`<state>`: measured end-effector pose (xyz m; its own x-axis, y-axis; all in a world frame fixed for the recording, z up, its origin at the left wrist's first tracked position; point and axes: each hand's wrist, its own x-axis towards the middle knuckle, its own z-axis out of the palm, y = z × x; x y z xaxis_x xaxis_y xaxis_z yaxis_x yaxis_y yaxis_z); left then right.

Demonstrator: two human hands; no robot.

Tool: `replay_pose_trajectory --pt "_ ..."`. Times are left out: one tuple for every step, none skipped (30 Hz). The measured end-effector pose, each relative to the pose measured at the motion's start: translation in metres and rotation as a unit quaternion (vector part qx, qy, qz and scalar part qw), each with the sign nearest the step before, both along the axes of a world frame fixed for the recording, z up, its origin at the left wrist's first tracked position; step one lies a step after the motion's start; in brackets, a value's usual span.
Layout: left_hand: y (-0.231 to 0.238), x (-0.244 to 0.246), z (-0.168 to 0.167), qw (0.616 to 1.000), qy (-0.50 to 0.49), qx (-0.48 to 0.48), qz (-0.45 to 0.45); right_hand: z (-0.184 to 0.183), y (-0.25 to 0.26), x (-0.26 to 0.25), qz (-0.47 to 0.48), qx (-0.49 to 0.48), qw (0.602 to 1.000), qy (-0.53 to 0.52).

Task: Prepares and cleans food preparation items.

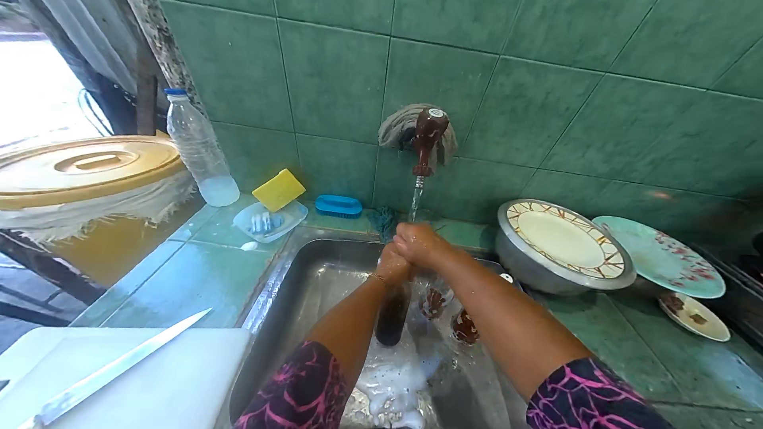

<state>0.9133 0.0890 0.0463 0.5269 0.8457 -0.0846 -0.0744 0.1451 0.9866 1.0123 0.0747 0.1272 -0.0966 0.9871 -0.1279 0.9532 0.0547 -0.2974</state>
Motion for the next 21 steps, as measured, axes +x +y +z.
replay_pose_trajectory --pt "0.002 0.0 0.0 1.0 -0.001 0.004 -0.003 -0.001 0.002 0.003 0.011 0.002 1.0 0.014" --pt "0.004 -0.001 0.001 1.0 0.013 0.021 0.0 -0.002 0.005 0.006 0.015 0.001 0.999 0.039" --pt "0.006 -0.001 0.002 0.999 0.034 0.04 0.007 -0.002 0.009 0.011 0.01 -0.008 0.998 0.065" --pt "0.008 -0.002 0.003 0.997 0.063 0.052 0.016 0.001 0.013 0.015 -0.008 -0.023 0.995 0.092" --pt "0.009 -0.002 0.003 0.994 0.09 0.058 0.021 0.005 0.016 0.018 -0.04 -0.032 0.991 0.12" --pt "0.011 -0.002 0.002 0.991 0.113 0.063 0.025 0.007 0.018 0.021 -0.077 -0.026 0.985 0.15" --pt "0.013 -0.003 0.0 0.99 0.125 0.066 0.029 0.011 0.019 0.021 -0.108 -0.02 0.978 0.18" --pt "0.014 -0.003 -0.002 0.989 0.125 0.066 0.033 0.017 0.018 0.018 -0.132 -0.024 0.968 0.211" --pt "0.015 -0.003 -0.003 0.99 0.116 0.064 0.037 0.023 0.016 0.013 -0.147 -0.04 0.957 0.249" --pt "0.015 -0.003 -0.004 0.992 0.104 0.061 0.042 0.029 0.014 0.008 -0.146 -0.059 0.944 0.289" --pt "0.015 -0.002 -0.003 0.994 0.09 0.053 0.044 0.031 0.014 0.006 -0.133 -0.072 0.938 0.312" --pt "0.013 -0.002 -0.001 0.995 0.077 0.047 0.045 0.032 0.015 0.005 -0.118 -0.079 0.94 0.309" --pt "0.012 0.0 0.001 0.995 0.07 0.047 0.046 0.033 0.016 0.004 -0.109 -0.078 0.949 0.285" --pt "0.009 0.0 0.004 0.995 0.067 0.054 0.045 0.033 0.015 0.003 -0.101 -0.069 0.96 0.252" --pt "0.007 0.0 0.008 0.995 0.071 0.057 0.042 0.033 0.014 0.002 -0.098 -0.046 0.971 0.214" --pt "0.005 -0.001 0.011 0.995 0.067 0.059 0.035 0.034 0.012 0.001 -0.1 -0.013 0.979 0.176" --pt "0.004 -0.002 0.014 0.996 0.054 0.061 0.026 0.037 0.011 -0.001 -0.103 0.011 0.983 0.15" --pt "0.005 -0.002 0.015 0.997 0.039 0.062 0.02 0.038 0.009 -0.002 -0.107 0.028 0.983 0.144" --pt "0.006 -0.002 0.016 0.998 0.028 0.058 0.015 0.039 0.008 -0.003 -0.112 0.029 0.982 0.15" --pt "0.007 -0.002 0.017 0.998 0.016 0.053 0.016 0.039 0.007 -0.005 -0.121 0.017 0.976 0.179" --pt "0.007 -0.002 0.019 0.999 0.004 0.047 0.018 0.039 0.007 -0.007 -0.141 0.002 0.964 0.227"
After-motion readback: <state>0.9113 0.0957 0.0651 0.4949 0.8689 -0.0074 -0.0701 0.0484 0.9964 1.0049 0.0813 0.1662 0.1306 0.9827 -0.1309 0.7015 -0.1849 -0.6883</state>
